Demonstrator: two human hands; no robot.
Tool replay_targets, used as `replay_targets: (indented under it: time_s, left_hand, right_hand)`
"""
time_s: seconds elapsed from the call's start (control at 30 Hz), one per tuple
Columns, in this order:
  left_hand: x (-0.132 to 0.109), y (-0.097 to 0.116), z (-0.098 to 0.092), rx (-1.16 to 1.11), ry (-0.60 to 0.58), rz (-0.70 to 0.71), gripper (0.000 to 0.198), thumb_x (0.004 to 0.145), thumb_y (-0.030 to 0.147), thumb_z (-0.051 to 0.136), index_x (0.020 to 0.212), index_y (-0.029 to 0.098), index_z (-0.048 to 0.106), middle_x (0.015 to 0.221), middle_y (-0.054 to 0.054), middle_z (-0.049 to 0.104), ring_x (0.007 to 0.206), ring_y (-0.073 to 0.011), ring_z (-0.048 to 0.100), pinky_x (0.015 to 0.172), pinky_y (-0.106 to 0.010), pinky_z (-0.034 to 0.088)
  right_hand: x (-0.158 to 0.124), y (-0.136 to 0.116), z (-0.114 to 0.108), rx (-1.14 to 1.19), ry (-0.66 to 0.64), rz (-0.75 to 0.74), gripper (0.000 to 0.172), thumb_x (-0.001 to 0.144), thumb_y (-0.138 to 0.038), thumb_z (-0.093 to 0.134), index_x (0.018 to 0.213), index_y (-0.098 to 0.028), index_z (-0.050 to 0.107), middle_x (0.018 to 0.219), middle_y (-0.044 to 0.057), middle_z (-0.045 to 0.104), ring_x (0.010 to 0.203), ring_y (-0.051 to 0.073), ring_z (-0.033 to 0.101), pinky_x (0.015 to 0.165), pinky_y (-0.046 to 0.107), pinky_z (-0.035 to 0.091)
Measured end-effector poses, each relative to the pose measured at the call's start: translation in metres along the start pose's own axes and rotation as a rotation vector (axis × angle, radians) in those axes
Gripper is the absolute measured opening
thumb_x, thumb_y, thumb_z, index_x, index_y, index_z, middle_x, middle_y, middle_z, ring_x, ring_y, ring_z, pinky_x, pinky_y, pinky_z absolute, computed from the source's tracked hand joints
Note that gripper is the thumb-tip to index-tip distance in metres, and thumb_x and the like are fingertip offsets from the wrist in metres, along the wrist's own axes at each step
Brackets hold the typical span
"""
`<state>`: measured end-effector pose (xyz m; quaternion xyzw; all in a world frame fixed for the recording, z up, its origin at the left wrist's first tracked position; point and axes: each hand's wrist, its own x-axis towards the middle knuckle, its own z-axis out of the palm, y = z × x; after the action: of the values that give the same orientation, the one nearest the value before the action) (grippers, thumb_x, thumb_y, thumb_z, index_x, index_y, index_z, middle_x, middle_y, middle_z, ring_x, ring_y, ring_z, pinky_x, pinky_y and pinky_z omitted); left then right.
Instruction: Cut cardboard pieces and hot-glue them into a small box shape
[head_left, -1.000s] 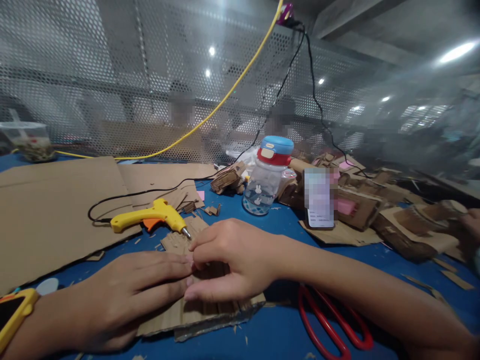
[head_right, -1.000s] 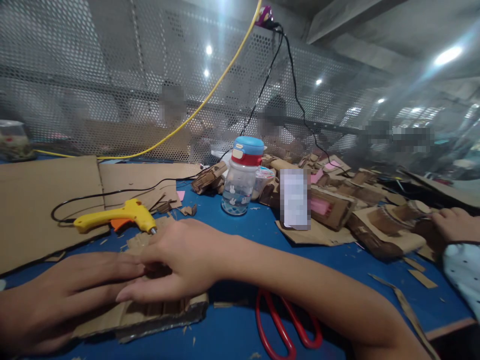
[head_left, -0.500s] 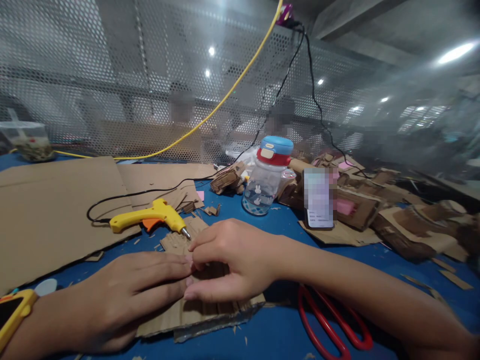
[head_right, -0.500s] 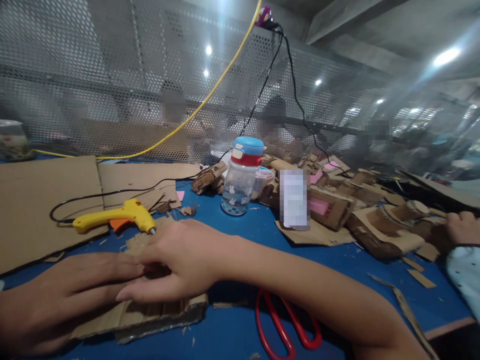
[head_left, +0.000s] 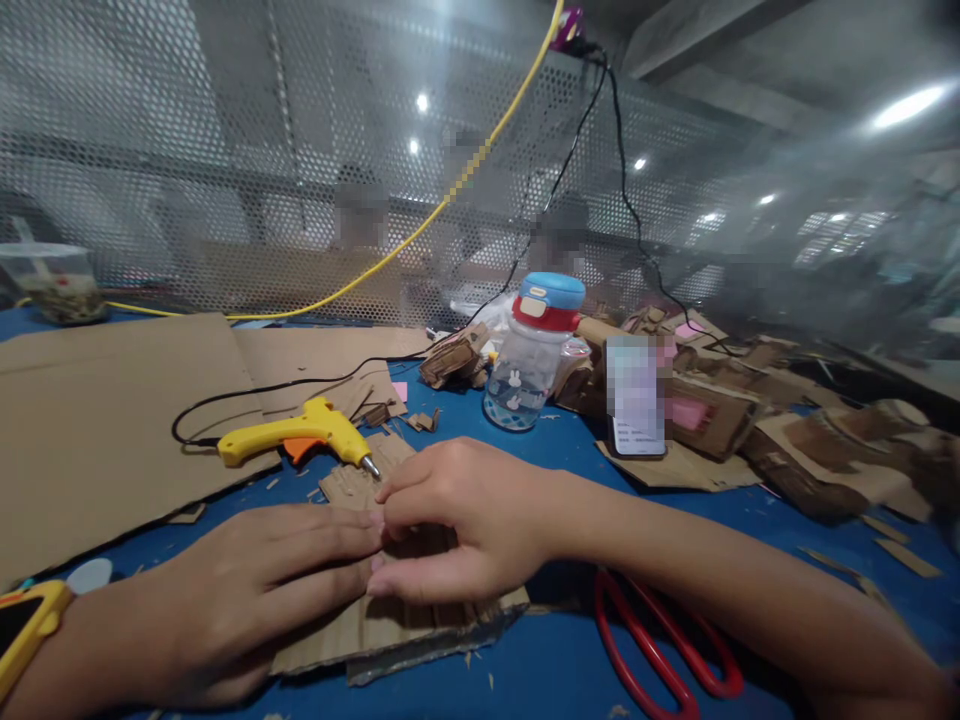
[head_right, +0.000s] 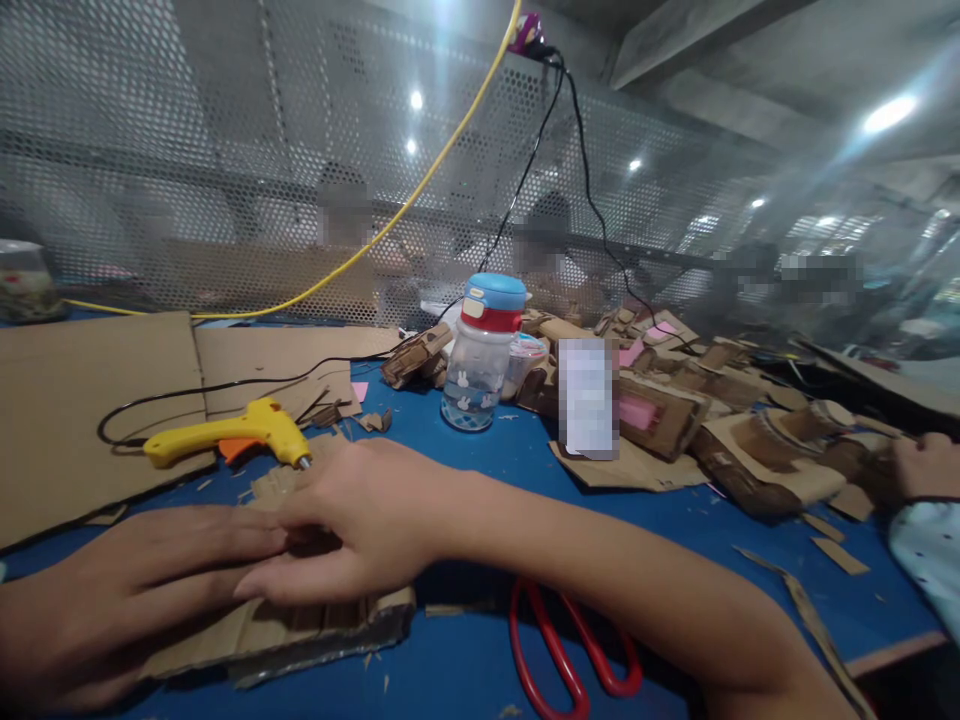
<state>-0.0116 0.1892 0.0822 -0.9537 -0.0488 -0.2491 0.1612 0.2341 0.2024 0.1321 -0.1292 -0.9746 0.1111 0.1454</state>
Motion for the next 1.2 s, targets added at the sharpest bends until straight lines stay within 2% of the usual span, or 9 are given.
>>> replay_targets:
  time_s: [0.17, 0.43, 0.63, 0.97, 1.2]
  left_hand:
    - [0.0015, -0.0005, -0.0004, 0.02, -0.008, 0.003, 0.052, 0.071, 0.01, 0.043, 0.119, 0.016, 0.061, 0.118, -0.007, 0.073, 0.12, -0.0152, 0.061, 0.096, -0.025, 0.054]
    - [0.0084, -0.0001, -0.0047, 0.039, 0.015, 0.031, 0.05, 0.068, 0.009, 0.042, 0.114, 0.015, 0.062, 0.11, -0.007, 0.076, 0.108, -0.0161, 0.069, 0.089, -0.026, 0.058]
    - [0.0053, -0.0012, -0.0008, 0.045, 0.031, 0.018, 0.052, 0.068, 0.009, 0.042, 0.115, 0.016, 0.063, 0.113, -0.006, 0.075, 0.115, -0.0146, 0.065, 0.092, -0.025, 0.056]
    - [0.0063, -0.0003, -0.0032, 0.071, 0.027, 0.038, 0.05, 0.069, 0.011, 0.042, 0.114, 0.017, 0.064, 0.114, -0.006, 0.074, 0.113, -0.0145, 0.066, 0.09, -0.024, 0.058]
    - [0.0023, -0.0005, -0.0013, 0.055, 0.012, 0.032, 0.051, 0.07, 0.011, 0.042, 0.116, 0.016, 0.064, 0.116, -0.006, 0.074, 0.119, -0.0151, 0.062, 0.093, -0.025, 0.056]
  right_hand:
    - [-0.0005, 0.0005, 0.0006, 0.002, 0.001, -0.001, 0.032, 0.092, -0.041, 0.056, 0.077, -0.014, 0.066, 0.078, 0.007, 0.071, 0.072, 0.015, 0.064, 0.065, 0.024, 0.043]
    - [-0.0006, 0.0005, 0.0007, 0.007, 0.013, 0.0, 0.032, 0.092, -0.04, 0.056, 0.077, -0.014, 0.066, 0.077, 0.007, 0.071, 0.072, 0.016, 0.064, 0.065, 0.024, 0.044]
    - [-0.0001, 0.0008, 0.0006, 0.008, 0.018, -0.012, 0.03, 0.092, -0.038, 0.057, 0.078, -0.013, 0.067, 0.079, 0.007, 0.072, 0.072, 0.015, 0.064, 0.065, 0.024, 0.045]
    - [-0.0012, 0.0007, 0.0009, -0.005, 0.025, -0.015, 0.03, 0.092, -0.038, 0.057, 0.076, -0.013, 0.066, 0.079, 0.007, 0.072, 0.072, 0.016, 0.064, 0.065, 0.024, 0.045]
    - [-0.0004, -0.0002, 0.0009, -0.006, 0.015, -0.007, 0.028, 0.092, -0.037, 0.058, 0.077, -0.014, 0.066, 0.079, 0.007, 0.071, 0.073, 0.015, 0.065, 0.065, 0.024, 0.045]
